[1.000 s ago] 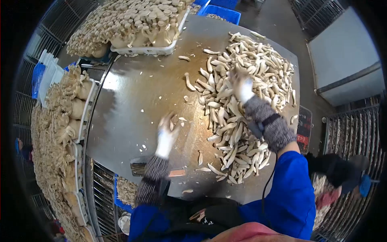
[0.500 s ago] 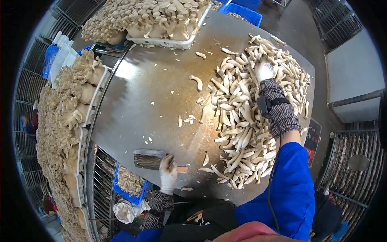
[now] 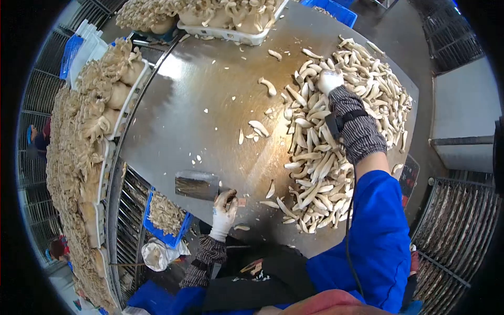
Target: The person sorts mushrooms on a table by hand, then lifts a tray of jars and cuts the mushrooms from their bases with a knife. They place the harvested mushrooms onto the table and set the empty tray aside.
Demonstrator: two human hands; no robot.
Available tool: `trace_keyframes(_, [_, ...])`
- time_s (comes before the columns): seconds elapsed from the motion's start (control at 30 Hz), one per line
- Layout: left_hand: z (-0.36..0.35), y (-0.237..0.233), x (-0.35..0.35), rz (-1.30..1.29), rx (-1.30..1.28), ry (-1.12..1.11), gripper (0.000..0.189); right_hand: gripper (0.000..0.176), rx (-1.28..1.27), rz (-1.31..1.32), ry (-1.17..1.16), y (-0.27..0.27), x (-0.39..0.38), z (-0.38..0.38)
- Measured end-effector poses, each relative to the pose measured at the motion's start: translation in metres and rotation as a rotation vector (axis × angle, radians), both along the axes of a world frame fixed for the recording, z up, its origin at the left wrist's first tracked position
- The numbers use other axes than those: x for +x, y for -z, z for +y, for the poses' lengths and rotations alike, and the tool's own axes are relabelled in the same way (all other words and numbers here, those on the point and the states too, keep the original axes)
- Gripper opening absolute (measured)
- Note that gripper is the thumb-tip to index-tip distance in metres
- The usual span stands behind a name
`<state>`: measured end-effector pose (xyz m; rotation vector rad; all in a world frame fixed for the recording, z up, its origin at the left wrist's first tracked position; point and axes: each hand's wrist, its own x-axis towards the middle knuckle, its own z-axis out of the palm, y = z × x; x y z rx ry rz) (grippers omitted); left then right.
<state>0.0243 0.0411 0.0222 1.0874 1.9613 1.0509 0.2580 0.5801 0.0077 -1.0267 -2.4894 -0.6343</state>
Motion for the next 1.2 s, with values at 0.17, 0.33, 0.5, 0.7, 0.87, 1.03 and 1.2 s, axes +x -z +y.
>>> trace_keyframes(0.17, [0.005,-0.011,0.01,-0.081,0.045,-0.014,0.025,0.043,-0.766,0.019,0.437,-0.03,0.004,0.011])
trace_keyframes(0.33, [0.039,-0.002,0.019,-0.48,0.013,-0.015,0.04,0.026,-0.797,0.69,0.167,-0.088,0.009,-0.051])
trace_keyframes(0.5, [0.128,-0.001,0.034,-1.085,0.31,0.062,0.079,0.02,-1.275,0.362,-0.206,-0.101,-0.052,-0.194])
trace_keyframes(0.7, [0.143,0.064,0.031,-1.638,0.278,-0.259,0.04,0.037,-1.246,0.114,-0.205,-0.085,-0.084,-0.244])
trace_keyframes(0.87, [0.121,0.035,0.018,-1.571,0.245,-0.332,0.031,0.028,-0.592,-0.392,-0.056,-0.002,-0.049,-0.113])
trace_keyframes(1.03, [0.092,0.039,0.021,-1.405,0.116,-0.355,0.025,0.035,-0.553,-0.254,0.153,0.021,-0.054,-0.097])
trace_keyframes(1.2, [0.064,0.032,0.016,-1.275,0.111,-0.388,0.022,0.018,-0.358,-0.253,-0.361,0.003,-0.097,-0.133])
